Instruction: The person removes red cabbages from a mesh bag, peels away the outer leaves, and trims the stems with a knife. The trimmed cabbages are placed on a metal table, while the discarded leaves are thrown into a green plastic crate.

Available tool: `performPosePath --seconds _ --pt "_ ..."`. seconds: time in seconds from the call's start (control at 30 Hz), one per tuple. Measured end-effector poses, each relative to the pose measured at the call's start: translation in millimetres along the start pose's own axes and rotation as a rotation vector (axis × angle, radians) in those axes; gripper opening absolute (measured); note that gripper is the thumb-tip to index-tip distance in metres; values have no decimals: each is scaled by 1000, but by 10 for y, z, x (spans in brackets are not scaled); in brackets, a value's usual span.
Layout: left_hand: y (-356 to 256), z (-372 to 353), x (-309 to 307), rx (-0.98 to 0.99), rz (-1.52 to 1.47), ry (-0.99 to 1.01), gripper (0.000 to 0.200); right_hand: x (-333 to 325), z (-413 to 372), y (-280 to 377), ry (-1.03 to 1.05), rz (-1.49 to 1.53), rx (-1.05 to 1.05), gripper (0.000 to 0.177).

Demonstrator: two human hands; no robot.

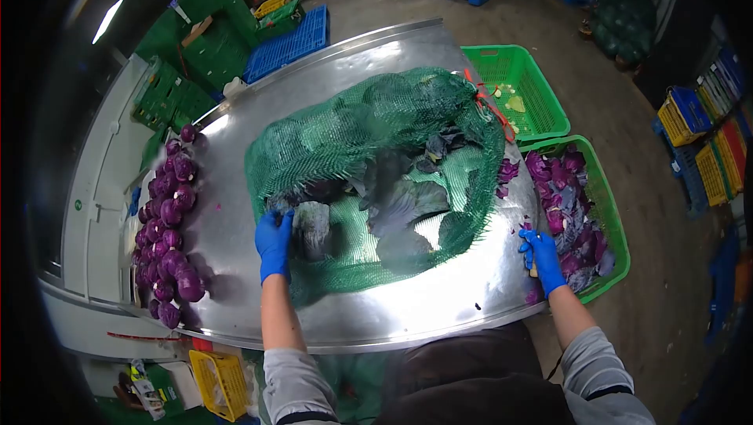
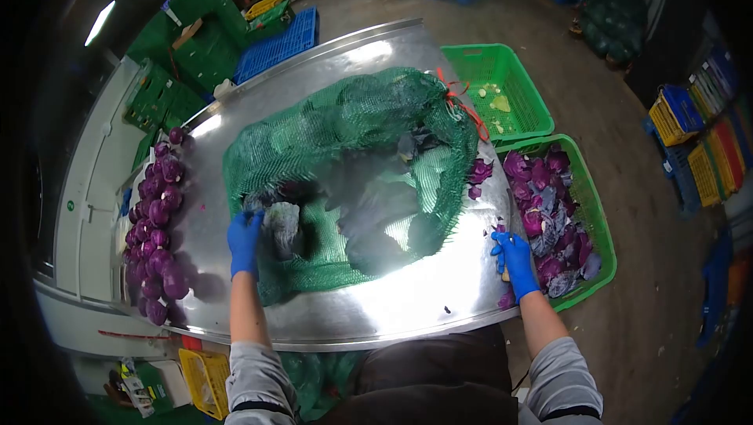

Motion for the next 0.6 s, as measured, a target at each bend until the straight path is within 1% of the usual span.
performPosePath --seconds 0.07,0.1,0.17,0.2,0.27,0.3,0.37,0.4,0.43,0.5,0.53,0.57,0.6 --pt "81 -61 100 -141 611 -18 51 19 -30 -9 9 -11 -18 20" --pt "30 -134 170 -56 654 -128 53 28 -35 -3 15 -31 -31 21" --pt "-519 -426 274 133 679 -45 53 45 -54 18 0 -32 -45 21" --pt "-585 -462 247 134 688 -42 53 60 -67 24 -7 -42 -57 22" --pt "-420 -484 274 -116 120 116 60 98 -59 22 15 -35 -45 22" --pt "-391 -473 305 -113 124 119 60 105 -63 28 32 -37 -44 22" --pt "-134 -392 608 -69 328 186 69 106 -63 39 31 -29 -53 21" --pt "479 -408 1081 -347 -57 476 84 99 -73 40 32 -26 -56 20" --pt "417 -479 1109 -350 -58 484 84 75 -86 24 26 -30 -52 20" --pt "-18 -664 1151 -238 -25 557 98 95 -64 30 37 -14 -51 19" --pt "-160 -734 1203 -181 -7 594 106 108 -107 69 34 -15 -17 15" --pt "-167 -794 1242 -179 -6 600 106 103 -124 23 28 -14 -15 15" --pt "-210 -828 1231 -92 92 552 107 87 -105 15 8 -25 -89 15"
Point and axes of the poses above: each hand's wrist, its own z-axis towards the middle knuckle, its own x-axis out of the palm, y = z × x, the point moved 10 cm from there along z, towards the middle knuckle, and after that the axes turned 3 degrees about -x, right-handed, at the moved point
